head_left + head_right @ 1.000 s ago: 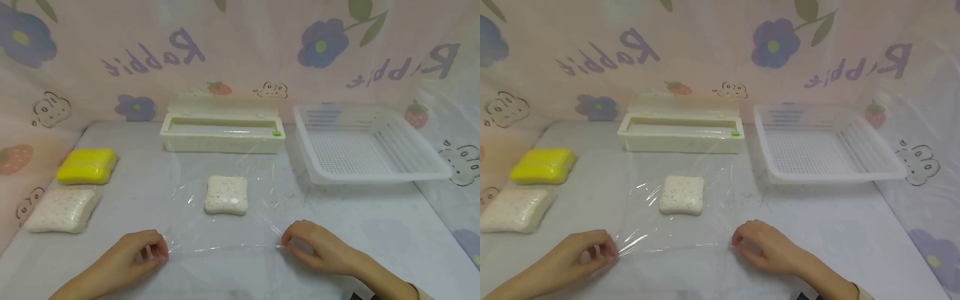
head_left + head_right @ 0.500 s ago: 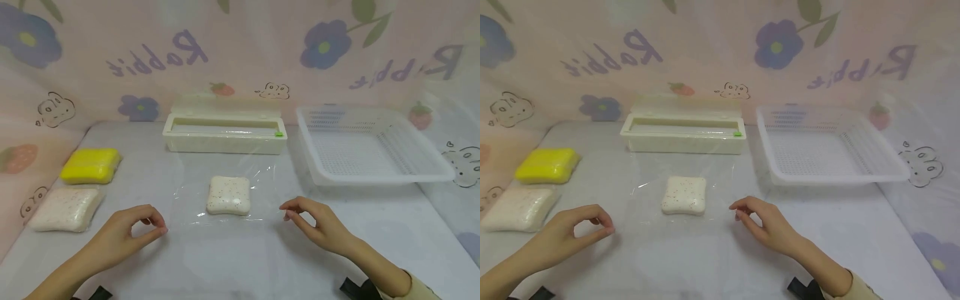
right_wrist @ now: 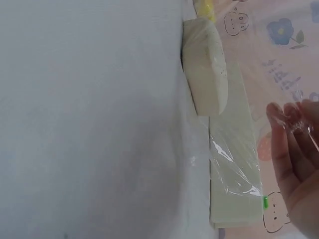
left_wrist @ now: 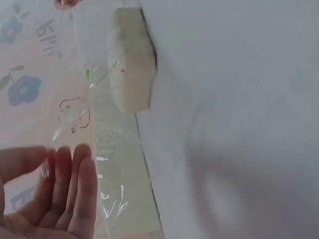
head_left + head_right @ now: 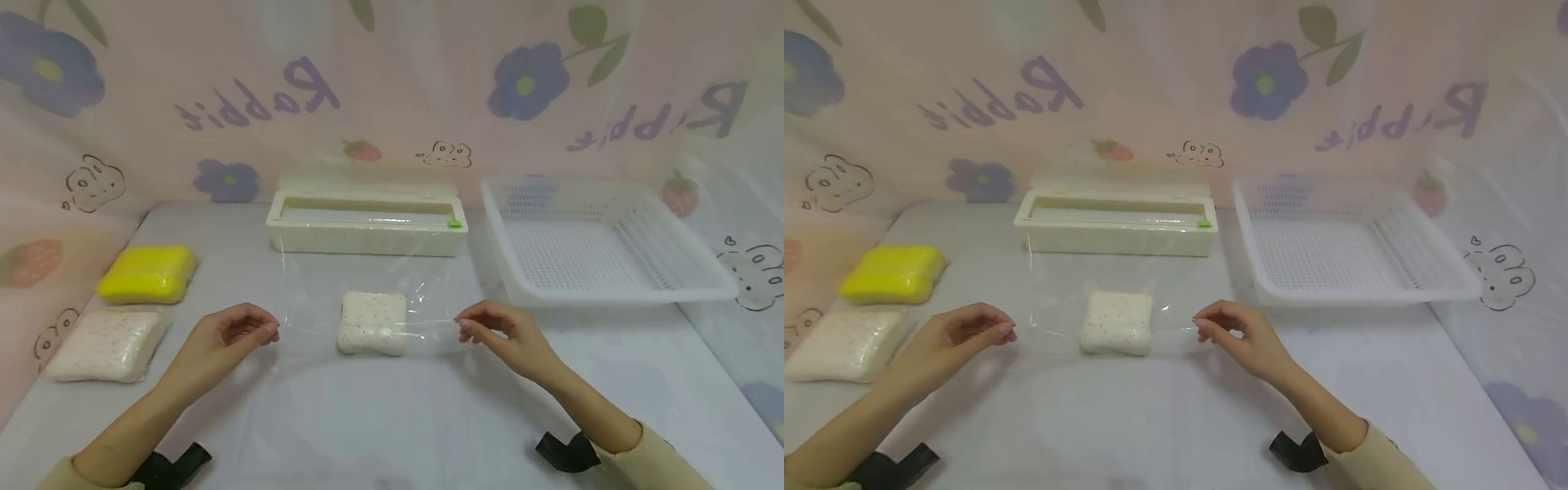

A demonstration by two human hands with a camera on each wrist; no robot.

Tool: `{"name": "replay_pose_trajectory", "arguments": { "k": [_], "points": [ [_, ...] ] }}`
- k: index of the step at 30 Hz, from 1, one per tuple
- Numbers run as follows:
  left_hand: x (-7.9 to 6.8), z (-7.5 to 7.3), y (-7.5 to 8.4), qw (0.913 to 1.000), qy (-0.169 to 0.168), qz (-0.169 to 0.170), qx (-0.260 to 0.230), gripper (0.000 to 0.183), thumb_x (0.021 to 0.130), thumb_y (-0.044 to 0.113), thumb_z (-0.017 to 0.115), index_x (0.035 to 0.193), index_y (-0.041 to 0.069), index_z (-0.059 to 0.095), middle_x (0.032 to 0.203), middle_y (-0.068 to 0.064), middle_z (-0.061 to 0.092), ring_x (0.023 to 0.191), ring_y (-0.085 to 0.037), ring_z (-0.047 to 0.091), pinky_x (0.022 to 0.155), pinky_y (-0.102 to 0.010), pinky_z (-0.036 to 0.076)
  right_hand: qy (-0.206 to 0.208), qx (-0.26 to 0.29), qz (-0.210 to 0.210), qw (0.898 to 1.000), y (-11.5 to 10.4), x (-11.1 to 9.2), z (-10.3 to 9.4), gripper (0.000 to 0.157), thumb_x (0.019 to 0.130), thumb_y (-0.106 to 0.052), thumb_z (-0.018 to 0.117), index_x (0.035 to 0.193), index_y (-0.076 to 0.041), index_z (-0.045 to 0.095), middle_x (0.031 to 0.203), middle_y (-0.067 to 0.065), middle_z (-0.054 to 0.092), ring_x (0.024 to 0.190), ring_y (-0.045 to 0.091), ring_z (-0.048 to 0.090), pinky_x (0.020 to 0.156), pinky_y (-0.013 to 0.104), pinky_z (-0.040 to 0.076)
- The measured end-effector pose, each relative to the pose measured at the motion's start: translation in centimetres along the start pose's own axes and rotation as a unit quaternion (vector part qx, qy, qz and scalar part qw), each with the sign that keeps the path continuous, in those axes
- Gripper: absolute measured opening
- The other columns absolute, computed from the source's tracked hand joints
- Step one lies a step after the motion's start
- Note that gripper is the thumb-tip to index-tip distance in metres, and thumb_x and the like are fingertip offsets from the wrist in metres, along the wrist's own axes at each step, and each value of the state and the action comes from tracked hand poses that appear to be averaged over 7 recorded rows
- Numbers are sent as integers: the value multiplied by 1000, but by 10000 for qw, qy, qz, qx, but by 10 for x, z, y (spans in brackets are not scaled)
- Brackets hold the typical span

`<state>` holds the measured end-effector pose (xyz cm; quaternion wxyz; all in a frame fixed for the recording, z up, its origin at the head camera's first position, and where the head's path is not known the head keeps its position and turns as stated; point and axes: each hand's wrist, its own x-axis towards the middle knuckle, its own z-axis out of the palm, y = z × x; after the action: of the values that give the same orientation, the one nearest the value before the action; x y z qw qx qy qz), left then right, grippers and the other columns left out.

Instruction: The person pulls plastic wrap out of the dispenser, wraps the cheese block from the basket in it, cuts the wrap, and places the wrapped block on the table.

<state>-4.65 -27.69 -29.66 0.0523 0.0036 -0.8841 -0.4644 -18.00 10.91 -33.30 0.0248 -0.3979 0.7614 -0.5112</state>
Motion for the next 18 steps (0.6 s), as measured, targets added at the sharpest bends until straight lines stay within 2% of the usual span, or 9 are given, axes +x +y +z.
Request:
{"name": "replay_pose_trajectory", "arguments": {
  "k": [6, 10, 13, 16, 18],
  "points": [
    [10, 12, -1, 9976, 323, -323, -516, 29, 96, 24, 59, 106, -4, 61, 91, -9, 70, 84, -16, 70, 75, -26, 56, 352, 50, 347, 9988, 10, 13, 1, 11, 93, -2, 60, 100, 1, 66, 76, 7, 68, 70, 22, 67, 59, 29, 56],
    [15, 18, 0, 9945, 479, -266, -890, 30, 99, 21, 54, 107, -8, 54, 88, -7, 68, 79, -14, 69, 73, -23, 56, 424, 188, 536, 9975, 14, 23, 3, 12, 93, -3, 59, 100, 6, 64, 74, 11, 65, 66, 26, 65, 56, 29, 55],
    [21, 24, 0, 9926, 507, -321, -1056, 28, 101, 18, 49, 109, -9, 49, 84, -7, 67, 74, -11, 67, 69, -22, 55, 451, 315, 752, 9957, 18, 29, 5, 14, 94, -3, 58, 100, 8, 64, 75, 18, 63, 61, 22, 62, 54, 28, 54],
    [28, 28, 0, 9915, 480, -622, -1039, 26, 102, 17, 45, 112, -7, 46, 82, -7, 66, 68, -9, 64, 64, -22, 54, 467, 359, 1059, 9926, 23, 33, 4, 18, 94, -8, 60, 100, 8, 64, 76, 19, 63, 57, 15, 59, 53, 28, 52],
    [32, 30, -1, 9907, 442, -844, -975, 25, 102, 17, 43, 114, -6, 45, 80, -6, 66, 66, -8, 63, 62, -22, 53, 419, 417, 1312, 9896, 26, 34, 4, 21, 94, -13, 61, 101, 7, 65, 76, 16, 63, 58, 13, 57, 54, 29, 52]
  ]
}}
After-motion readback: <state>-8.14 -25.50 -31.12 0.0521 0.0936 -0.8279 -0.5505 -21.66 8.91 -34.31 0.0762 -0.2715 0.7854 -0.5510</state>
